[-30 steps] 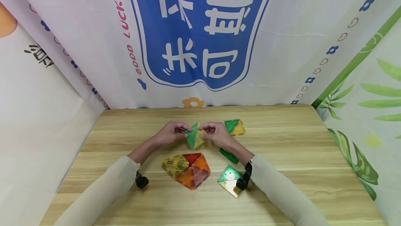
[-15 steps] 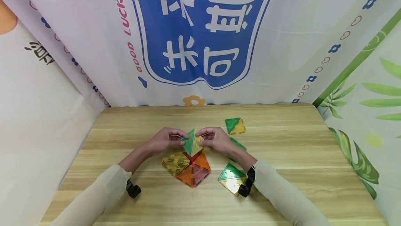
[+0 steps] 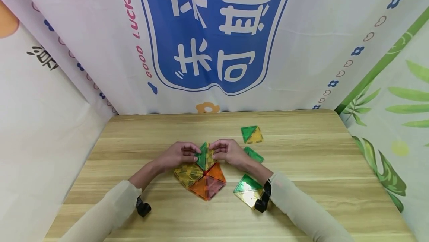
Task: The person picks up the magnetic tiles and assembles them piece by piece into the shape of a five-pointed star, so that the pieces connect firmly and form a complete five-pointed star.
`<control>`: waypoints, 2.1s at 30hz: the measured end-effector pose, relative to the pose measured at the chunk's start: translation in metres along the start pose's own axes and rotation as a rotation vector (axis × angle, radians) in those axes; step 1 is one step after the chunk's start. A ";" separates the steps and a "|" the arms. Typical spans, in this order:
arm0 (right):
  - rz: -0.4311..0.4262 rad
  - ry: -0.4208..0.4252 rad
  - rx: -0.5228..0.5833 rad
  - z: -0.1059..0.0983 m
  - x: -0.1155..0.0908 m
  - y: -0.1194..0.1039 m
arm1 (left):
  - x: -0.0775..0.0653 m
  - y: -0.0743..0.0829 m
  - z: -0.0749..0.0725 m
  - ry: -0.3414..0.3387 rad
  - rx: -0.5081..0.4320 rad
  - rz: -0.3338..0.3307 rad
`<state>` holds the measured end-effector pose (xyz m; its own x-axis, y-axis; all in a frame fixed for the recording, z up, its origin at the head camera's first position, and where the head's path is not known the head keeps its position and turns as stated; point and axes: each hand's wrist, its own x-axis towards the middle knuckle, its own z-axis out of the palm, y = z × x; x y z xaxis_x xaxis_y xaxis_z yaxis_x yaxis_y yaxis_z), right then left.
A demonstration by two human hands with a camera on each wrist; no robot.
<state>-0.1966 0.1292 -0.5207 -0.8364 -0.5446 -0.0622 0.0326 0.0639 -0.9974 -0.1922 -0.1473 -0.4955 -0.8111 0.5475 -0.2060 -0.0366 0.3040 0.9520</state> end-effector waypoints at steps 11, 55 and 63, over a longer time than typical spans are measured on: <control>-0.061 0.023 -0.210 0.008 -0.003 -0.009 | -0.002 -0.004 0.000 -0.039 0.169 0.127; -0.386 0.001 -0.959 0.033 -0.023 -0.019 | -0.016 -0.007 -0.027 0.174 0.411 0.316; -0.306 -0.083 -0.899 0.016 0.001 -0.017 | -0.027 -0.014 -0.035 0.220 0.433 0.252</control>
<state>-0.1894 0.1143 -0.5041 -0.6964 -0.6995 0.1607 -0.6431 0.5088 -0.5723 -0.1899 -0.1940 -0.4955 -0.8682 0.4832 0.1128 0.3808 0.5031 0.7759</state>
